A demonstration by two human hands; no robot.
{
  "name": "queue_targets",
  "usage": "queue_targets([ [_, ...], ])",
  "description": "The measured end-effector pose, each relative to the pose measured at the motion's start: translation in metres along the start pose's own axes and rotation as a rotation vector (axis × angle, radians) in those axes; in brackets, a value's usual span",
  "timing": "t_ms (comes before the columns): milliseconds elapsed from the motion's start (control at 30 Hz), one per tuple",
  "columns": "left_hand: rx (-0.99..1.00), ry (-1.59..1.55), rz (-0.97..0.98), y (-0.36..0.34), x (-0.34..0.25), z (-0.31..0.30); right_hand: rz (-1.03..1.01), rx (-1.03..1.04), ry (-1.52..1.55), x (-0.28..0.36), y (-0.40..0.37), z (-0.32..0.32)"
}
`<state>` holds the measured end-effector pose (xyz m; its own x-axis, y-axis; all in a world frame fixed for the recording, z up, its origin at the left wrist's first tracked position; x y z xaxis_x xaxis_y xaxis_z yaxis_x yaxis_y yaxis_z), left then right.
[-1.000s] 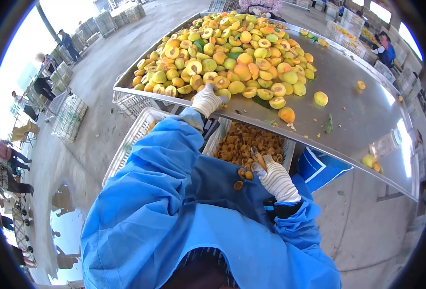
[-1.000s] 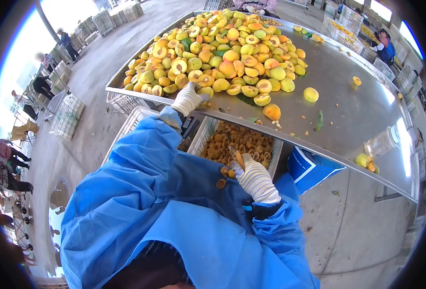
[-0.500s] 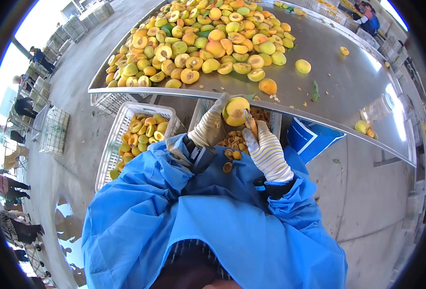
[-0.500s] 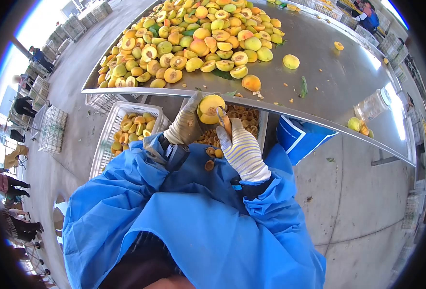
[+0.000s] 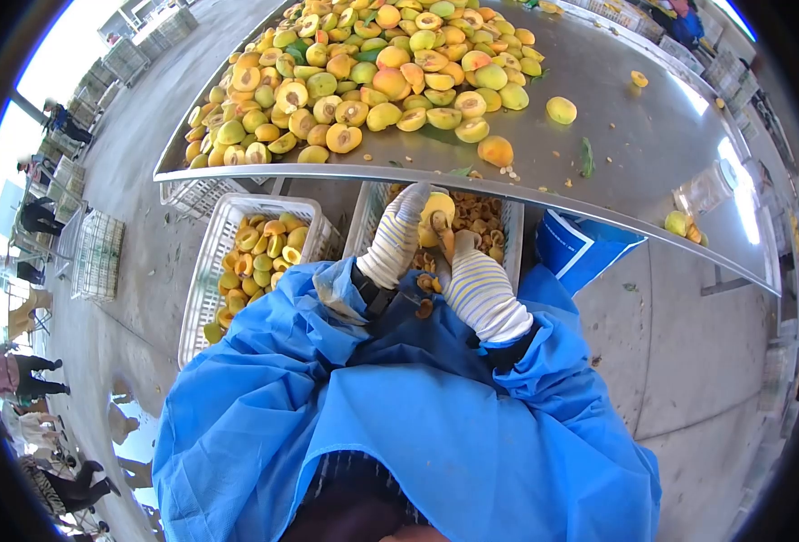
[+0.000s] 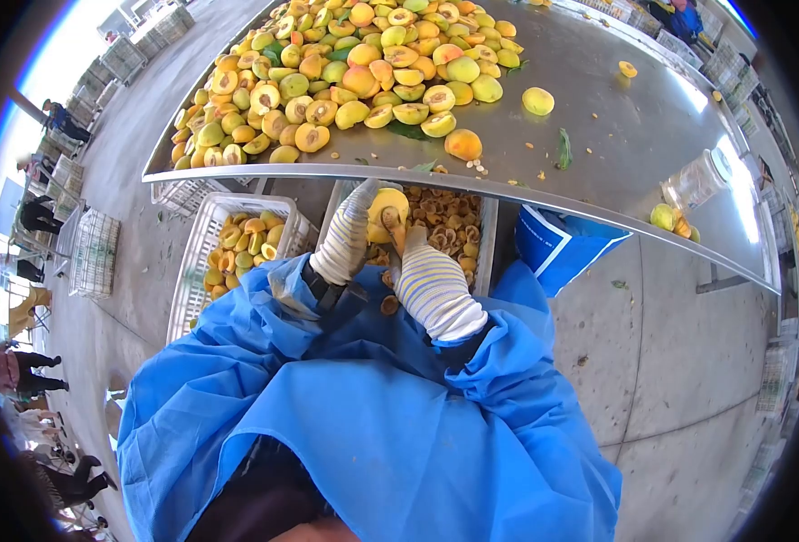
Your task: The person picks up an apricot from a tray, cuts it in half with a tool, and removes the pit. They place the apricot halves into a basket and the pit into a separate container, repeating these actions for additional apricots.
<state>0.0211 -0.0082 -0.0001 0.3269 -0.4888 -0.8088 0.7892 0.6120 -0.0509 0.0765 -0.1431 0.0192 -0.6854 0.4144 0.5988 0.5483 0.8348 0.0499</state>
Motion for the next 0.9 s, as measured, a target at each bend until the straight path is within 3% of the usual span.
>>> queue_targets([
  [100,-0.016,0.036,0.094,-0.003,0.005,0.000,-0.056,-0.011,0.198,-0.009,0.004,0.014],
  [233,-0.077,0.068,0.135,-0.003,0.009,-0.001,-0.044,-0.017,0.143,-0.010,0.004,0.012],
  [367,-0.068,-0.115,-0.114,0.000,-0.004,0.005,-0.127,-0.052,0.226,-0.018,0.008,0.010],
  [467,-0.009,-0.226,-0.165,0.001,-0.005,0.005,-0.064,-0.144,0.381,-0.017,0.004,-0.007],
  [500,-0.096,-0.124,-0.071,-0.005,-0.016,0.013,-0.018,-0.156,0.428,-0.015,0.005,-0.019],
  [567,-0.096,-0.154,-0.128,0.001,-0.008,-0.005,0.005,-0.223,0.399,-0.033,0.010,-0.028],
  [767,0.005,-0.303,-0.203,0.005,-0.005,-0.003,0.044,-0.183,0.424,-0.040,0.012,-0.027],
  [833,0.094,-0.181,-0.100,0.006,0.000,-0.002,0.063,-0.151,0.445,-0.035,0.011,-0.026],
  [900,0.078,-0.333,-0.231,0.005,-0.001,-0.009,0.078,-0.152,0.422,-0.034,0.012,-0.025],
])
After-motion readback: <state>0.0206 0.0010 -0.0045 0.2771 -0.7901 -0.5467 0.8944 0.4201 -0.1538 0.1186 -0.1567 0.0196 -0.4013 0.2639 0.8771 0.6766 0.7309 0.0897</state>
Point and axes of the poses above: each hand's wrist, its own y-axis towards the middle knuckle, its own z-axis out of the palm, x = y × z, the point moved 3 cm from there along y, towards the middle knuckle, and after that the axes turned 2 degrees about z, right-handed, at the moved point
